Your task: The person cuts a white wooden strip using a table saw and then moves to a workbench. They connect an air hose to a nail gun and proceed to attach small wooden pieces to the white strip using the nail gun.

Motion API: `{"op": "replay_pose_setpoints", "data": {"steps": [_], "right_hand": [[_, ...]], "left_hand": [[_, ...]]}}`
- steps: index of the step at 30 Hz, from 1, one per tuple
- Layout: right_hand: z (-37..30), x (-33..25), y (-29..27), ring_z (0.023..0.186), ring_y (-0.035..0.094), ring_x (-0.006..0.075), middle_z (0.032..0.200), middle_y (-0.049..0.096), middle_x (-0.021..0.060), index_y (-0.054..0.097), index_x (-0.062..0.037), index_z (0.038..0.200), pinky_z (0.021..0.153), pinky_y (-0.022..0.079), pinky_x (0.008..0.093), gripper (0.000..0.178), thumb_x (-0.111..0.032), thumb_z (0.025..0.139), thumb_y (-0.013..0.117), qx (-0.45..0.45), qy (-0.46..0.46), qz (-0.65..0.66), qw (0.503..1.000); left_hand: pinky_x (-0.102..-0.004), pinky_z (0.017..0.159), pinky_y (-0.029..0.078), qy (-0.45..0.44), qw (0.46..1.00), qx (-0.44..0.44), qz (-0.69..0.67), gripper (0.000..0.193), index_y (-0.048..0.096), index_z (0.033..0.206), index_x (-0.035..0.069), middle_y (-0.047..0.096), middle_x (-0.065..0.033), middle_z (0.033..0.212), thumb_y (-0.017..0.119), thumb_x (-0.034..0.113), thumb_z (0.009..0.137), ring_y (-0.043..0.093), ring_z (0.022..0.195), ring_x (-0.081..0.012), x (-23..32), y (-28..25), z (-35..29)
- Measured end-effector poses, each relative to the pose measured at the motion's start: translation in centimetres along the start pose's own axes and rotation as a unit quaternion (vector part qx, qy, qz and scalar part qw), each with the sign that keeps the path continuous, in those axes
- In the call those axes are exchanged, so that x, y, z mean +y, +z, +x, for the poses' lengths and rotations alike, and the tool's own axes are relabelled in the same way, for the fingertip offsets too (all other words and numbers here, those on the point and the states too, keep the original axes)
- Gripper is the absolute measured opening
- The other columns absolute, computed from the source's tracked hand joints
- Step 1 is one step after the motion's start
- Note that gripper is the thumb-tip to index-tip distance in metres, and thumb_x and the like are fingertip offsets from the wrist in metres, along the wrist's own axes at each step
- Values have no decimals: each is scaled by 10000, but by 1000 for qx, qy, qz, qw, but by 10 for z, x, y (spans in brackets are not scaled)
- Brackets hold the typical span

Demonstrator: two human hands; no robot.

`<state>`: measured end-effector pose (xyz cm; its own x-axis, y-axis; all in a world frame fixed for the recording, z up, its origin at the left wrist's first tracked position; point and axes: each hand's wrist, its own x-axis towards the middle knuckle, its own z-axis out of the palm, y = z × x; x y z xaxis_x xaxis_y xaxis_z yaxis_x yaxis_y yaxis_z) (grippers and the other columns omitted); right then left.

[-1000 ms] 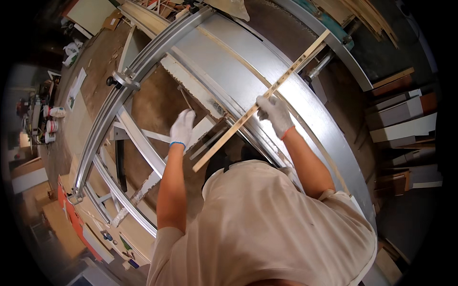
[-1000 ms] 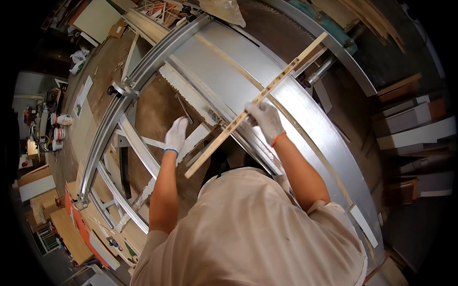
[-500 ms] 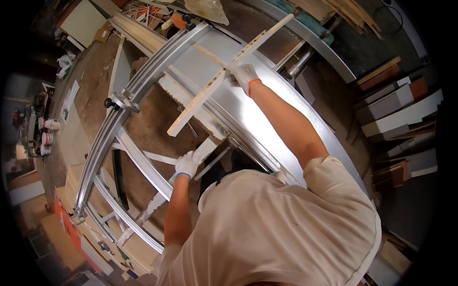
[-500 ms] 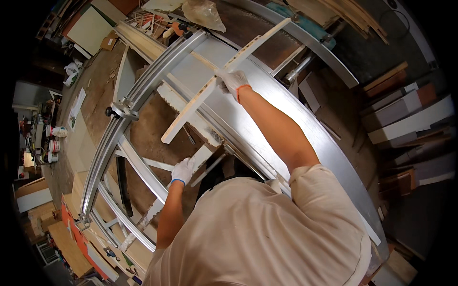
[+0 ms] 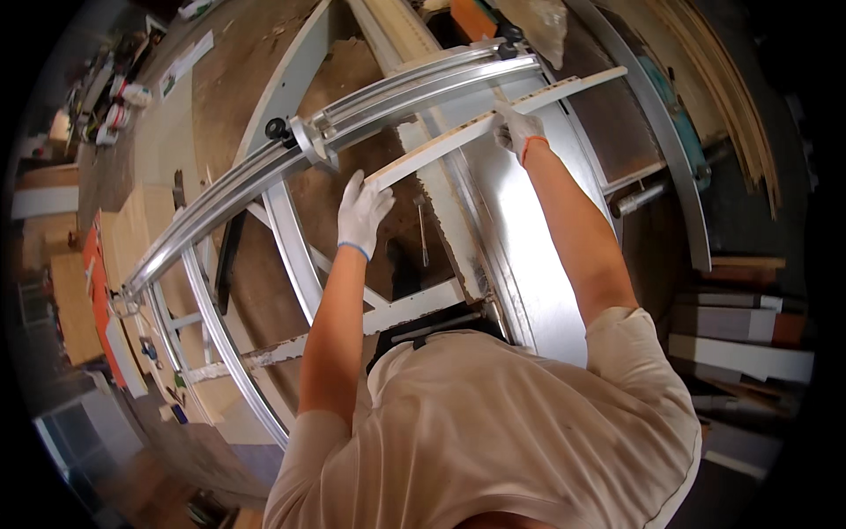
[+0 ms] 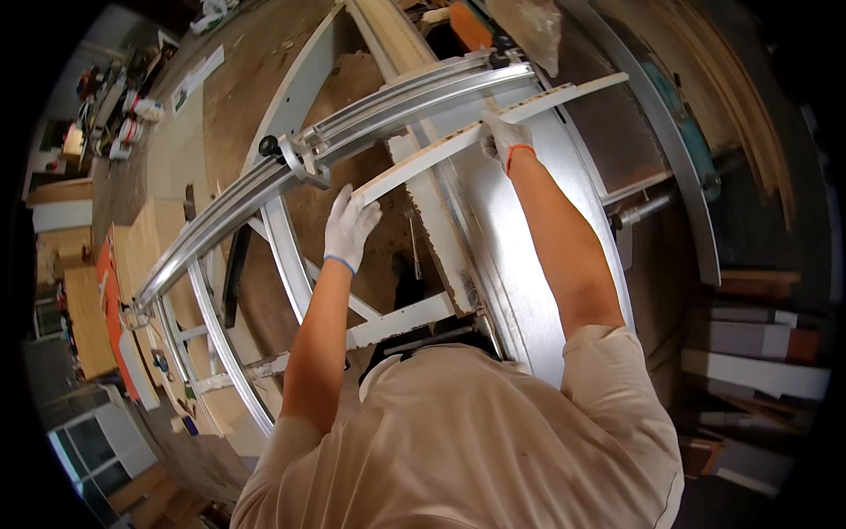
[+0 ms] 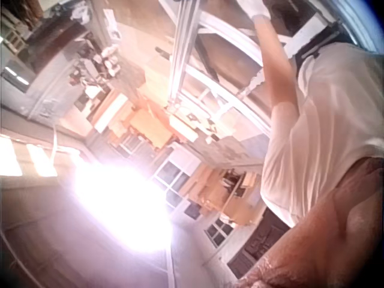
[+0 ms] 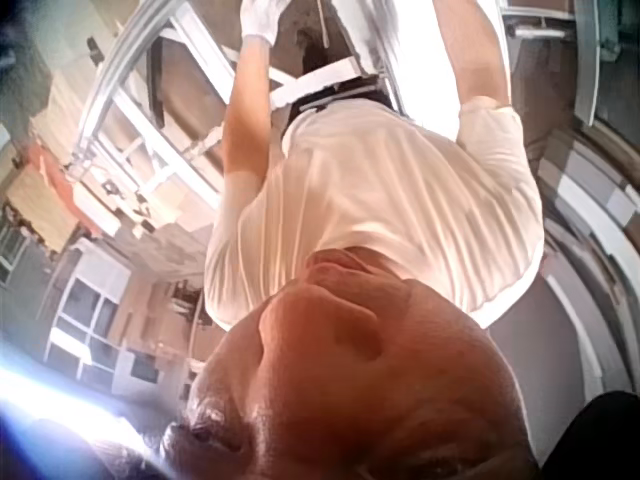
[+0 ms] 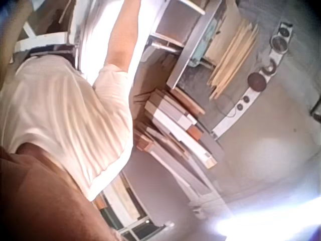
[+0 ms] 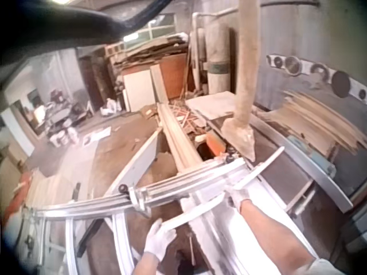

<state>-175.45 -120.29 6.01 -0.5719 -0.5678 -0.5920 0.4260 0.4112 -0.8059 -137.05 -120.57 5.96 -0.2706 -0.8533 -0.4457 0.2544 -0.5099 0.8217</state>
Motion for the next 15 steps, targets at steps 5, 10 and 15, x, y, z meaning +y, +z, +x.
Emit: {"op": "replay_pose_setpoints", "data": {"steps": [5, 10, 15], "right_hand": [[24, -7, 19, 557, 672, 163, 761, 689, 106, 690, 52, 1016, 490, 612, 311, 508, -409, 919, 879, 40, 28, -32, 998], [48, -8, 35, 539, 654, 165, 754, 684, 118, 680, 78, 1049, 471, 596, 309, 511, -387, 925, 856, 38, 34, -51, 997], [59, -6, 46, 512, 616, 164, 729, 670, 123, 667, 78, 1057, 443, 565, 312, 523, -394, 932, 855, 47, 30, -58, 997]], "left_hand": [[-396, 995, 613, 19, 995, -1, -96, 505, 578, 1475, 29, 693, -101, 1297, 761, 284, 1078, 706, 1118, -213, -8, 6, 50], [-341, 878, 624, 0, 992, 0, -126, 385, 632, 1389, 49, 701, -53, 1181, 755, 248, 1083, 722, 966, -183, -15, 4, 75], [-343, 832, 630, 4, 992, 22, -128, 331, 646, 1346, 58, 709, -33, 1159, 756, 223, 1081, 735, 928, -182, -23, 1, 108]]}}
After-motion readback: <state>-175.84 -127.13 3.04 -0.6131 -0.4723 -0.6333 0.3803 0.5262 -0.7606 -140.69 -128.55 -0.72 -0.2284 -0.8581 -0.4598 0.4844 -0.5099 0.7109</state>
